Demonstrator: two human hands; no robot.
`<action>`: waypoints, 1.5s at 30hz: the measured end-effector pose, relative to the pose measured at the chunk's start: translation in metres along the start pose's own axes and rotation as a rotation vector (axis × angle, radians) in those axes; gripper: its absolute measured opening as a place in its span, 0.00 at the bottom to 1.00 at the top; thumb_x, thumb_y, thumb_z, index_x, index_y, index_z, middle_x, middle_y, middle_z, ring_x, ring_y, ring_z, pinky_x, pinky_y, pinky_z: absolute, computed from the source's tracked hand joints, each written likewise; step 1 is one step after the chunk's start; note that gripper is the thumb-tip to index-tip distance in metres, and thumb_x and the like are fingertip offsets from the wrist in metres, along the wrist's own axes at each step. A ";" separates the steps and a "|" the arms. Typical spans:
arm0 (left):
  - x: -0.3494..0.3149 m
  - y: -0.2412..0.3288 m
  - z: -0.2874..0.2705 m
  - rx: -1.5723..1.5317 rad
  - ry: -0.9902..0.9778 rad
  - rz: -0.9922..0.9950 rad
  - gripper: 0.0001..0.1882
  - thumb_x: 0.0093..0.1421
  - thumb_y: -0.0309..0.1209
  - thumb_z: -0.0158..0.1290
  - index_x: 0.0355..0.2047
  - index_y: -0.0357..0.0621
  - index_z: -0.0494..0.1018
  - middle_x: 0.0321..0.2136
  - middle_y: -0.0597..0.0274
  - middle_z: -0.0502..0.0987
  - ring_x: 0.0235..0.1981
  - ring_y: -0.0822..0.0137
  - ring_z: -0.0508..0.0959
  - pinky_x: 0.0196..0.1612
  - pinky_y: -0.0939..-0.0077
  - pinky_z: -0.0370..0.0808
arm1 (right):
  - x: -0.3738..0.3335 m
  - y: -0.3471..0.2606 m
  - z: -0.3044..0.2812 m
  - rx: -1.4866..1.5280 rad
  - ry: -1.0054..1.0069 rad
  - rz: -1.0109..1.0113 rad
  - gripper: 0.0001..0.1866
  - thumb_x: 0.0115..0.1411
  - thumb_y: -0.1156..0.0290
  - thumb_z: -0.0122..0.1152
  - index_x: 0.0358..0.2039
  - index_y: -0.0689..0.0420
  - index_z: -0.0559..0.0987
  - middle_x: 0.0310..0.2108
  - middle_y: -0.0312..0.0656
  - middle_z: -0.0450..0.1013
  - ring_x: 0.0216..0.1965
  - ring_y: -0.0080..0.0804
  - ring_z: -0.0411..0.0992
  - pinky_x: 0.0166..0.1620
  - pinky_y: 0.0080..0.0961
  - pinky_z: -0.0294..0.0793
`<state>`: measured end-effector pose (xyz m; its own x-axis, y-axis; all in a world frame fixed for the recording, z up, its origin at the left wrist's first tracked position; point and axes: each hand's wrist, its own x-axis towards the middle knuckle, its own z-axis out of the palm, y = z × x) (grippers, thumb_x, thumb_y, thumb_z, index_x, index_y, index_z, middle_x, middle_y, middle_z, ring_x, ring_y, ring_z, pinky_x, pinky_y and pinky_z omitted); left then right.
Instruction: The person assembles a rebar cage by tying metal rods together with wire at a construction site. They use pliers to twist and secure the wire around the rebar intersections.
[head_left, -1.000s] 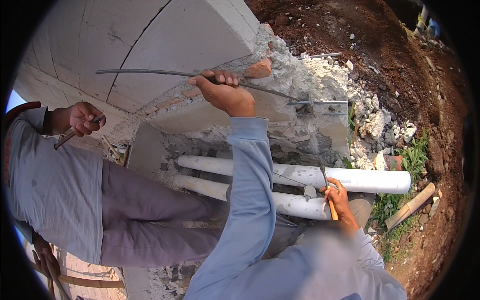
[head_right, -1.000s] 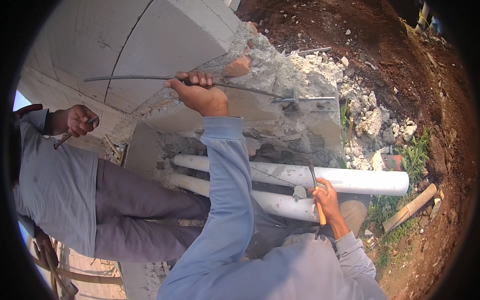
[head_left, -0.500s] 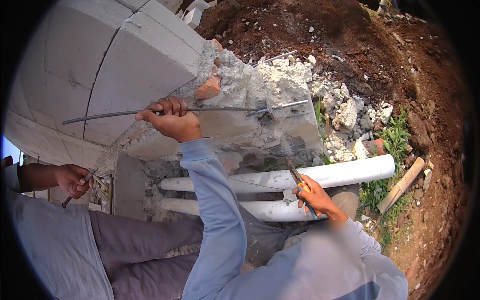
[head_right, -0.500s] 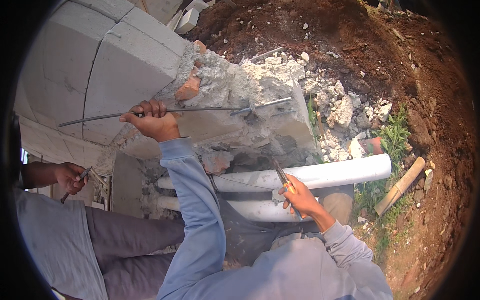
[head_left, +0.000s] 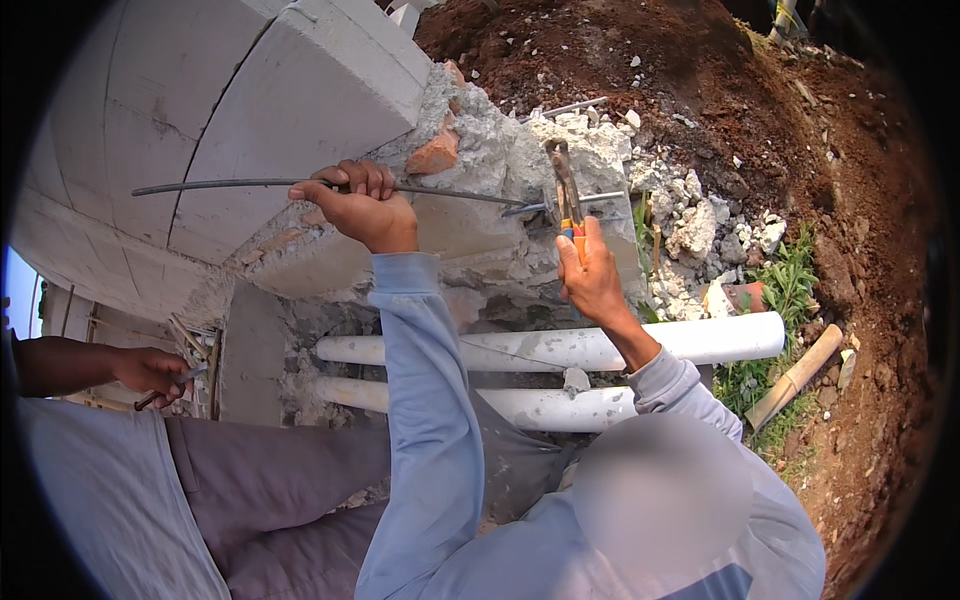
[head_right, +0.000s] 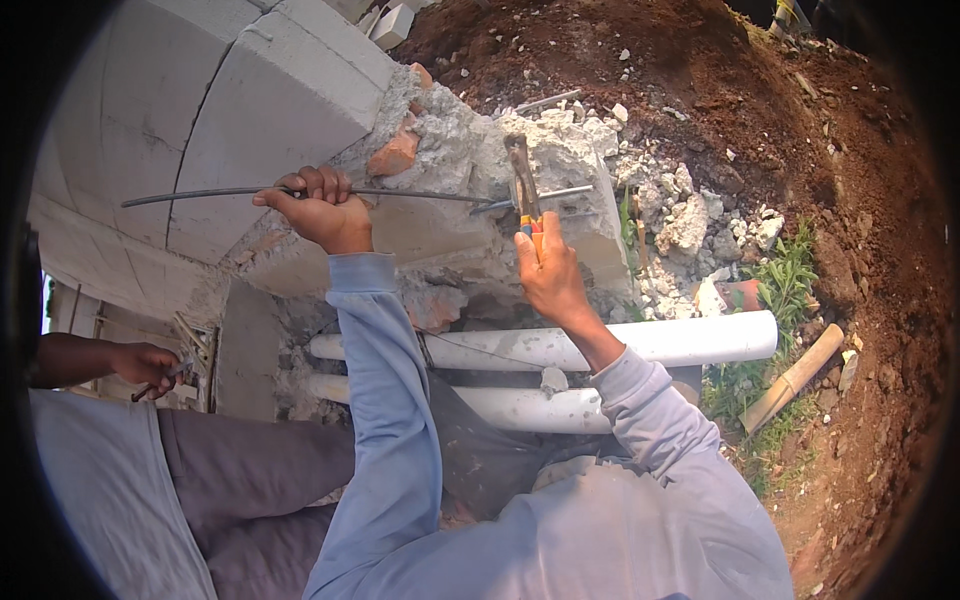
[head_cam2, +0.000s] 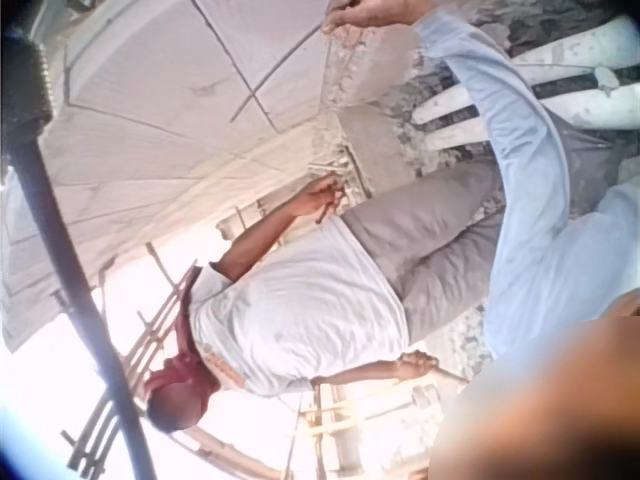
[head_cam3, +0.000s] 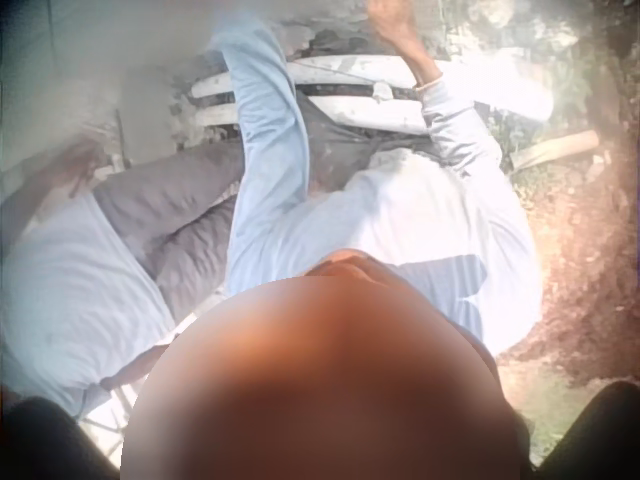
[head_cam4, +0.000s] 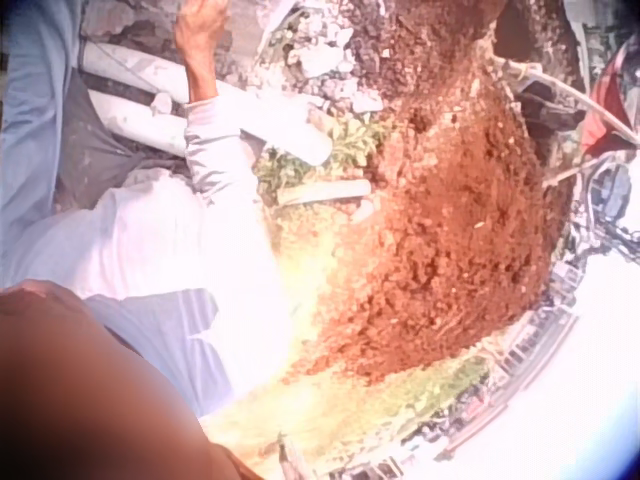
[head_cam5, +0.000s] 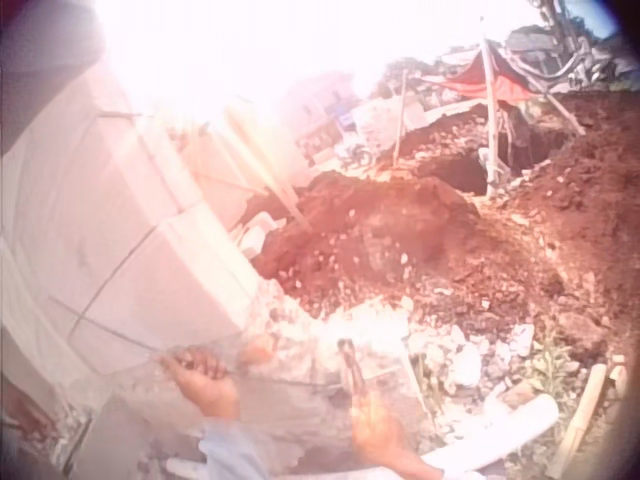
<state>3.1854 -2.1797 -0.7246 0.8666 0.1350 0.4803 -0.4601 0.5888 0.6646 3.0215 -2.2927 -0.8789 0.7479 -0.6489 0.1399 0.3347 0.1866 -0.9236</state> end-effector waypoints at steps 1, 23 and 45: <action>-0.005 0.003 0.004 0.006 0.025 0.007 0.33 0.60 0.69 0.34 0.20 0.52 0.59 0.11 0.71 0.51 0.12 0.75 0.50 0.16 0.79 0.50 | 0.003 0.001 -0.007 -0.128 -0.163 0.121 0.11 0.68 0.63 0.48 0.40 0.57 0.65 0.19 0.37 0.68 0.13 0.22 0.68 0.15 0.19 0.66; 0.001 -0.004 -0.012 -0.107 -0.063 0.025 0.33 0.63 0.68 0.30 0.17 0.54 0.51 0.10 0.73 0.48 0.11 0.76 0.46 0.13 0.78 0.46 | -0.083 0.044 -0.070 -0.042 -0.257 0.363 0.10 0.65 0.68 0.53 0.43 0.59 0.68 0.19 0.34 0.67 0.14 0.17 0.66 0.17 0.16 0.67; 0.014 0.066 -0.032 -0.337 0.148 0.085 0.29 0.68 0.55 0.31 0.13 0.54 0.54 0.09 0.72 0.50 0.12 0.74 0.50 0.15 0.79 0.48 | -0.164 0.108 -0.099 -0.579 -0.128 0.162 0.12 0.58 0.68 0.59 0.36 0.61 0.69 0.18 0.50 0.70 0.23 0.50 0.76 0.26 0.36 0.71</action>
<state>3.1734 -2.1134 -0.6928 0.8579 0.2939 0.4214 -0.4636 0.7965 0.3883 2.8785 -2.2394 -1.0373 0.8382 -0.5453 -0.0100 -0.1277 -0.1784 -0.9756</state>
